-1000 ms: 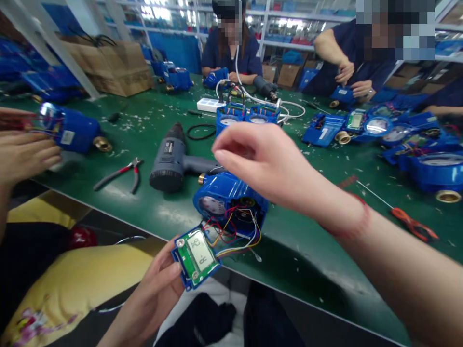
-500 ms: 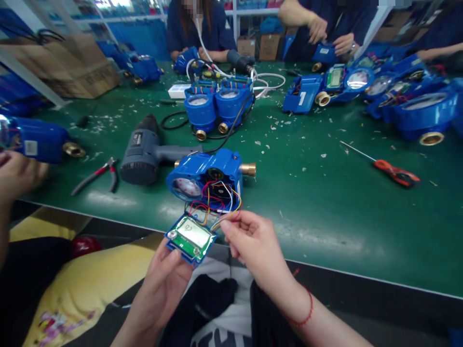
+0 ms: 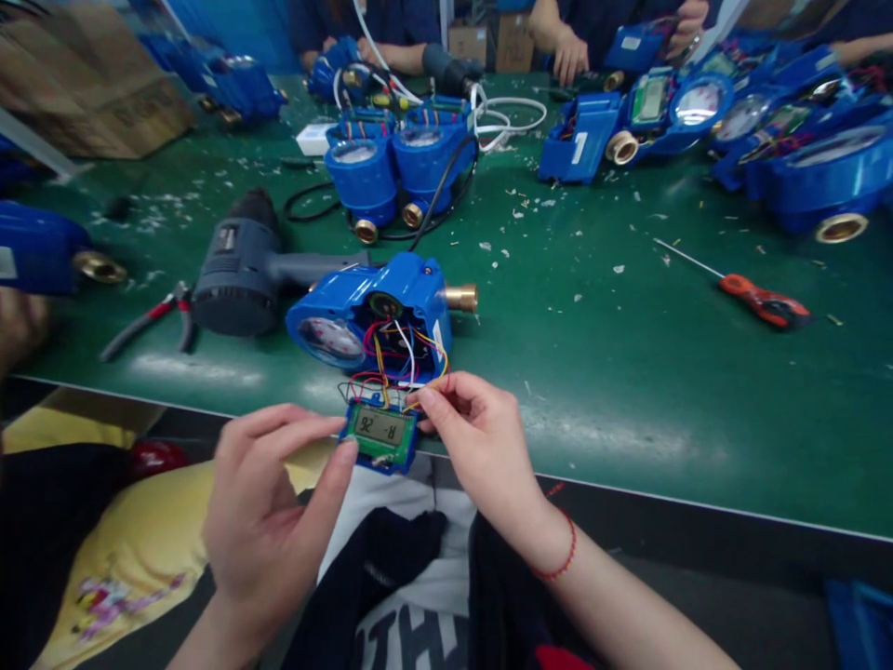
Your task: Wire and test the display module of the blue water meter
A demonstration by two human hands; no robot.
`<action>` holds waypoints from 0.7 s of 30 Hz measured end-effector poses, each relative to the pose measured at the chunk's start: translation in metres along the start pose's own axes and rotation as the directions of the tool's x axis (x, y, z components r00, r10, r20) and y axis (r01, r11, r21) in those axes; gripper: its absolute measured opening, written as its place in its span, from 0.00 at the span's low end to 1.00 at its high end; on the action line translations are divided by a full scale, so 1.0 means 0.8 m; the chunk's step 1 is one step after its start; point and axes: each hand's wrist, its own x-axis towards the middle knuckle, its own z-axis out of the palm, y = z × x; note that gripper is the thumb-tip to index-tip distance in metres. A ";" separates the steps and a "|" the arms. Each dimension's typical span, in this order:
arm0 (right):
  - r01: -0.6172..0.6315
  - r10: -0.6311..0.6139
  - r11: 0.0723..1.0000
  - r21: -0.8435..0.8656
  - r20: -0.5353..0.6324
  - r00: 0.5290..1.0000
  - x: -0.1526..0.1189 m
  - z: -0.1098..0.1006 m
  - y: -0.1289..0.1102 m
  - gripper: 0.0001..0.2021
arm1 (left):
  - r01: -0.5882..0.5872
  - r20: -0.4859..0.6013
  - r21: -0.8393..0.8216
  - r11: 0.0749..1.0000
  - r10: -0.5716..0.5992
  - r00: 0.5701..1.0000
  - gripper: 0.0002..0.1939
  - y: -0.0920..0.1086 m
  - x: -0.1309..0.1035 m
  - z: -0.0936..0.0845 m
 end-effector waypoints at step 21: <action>0.338 -0.343 0.933 -0.125 -0.013 0.939 -0.004 0.006 0.008 0.03 | 0.177 0.420 -0.203 0.963 -0.078 0.904 0.03 -0.001 0.058 0.018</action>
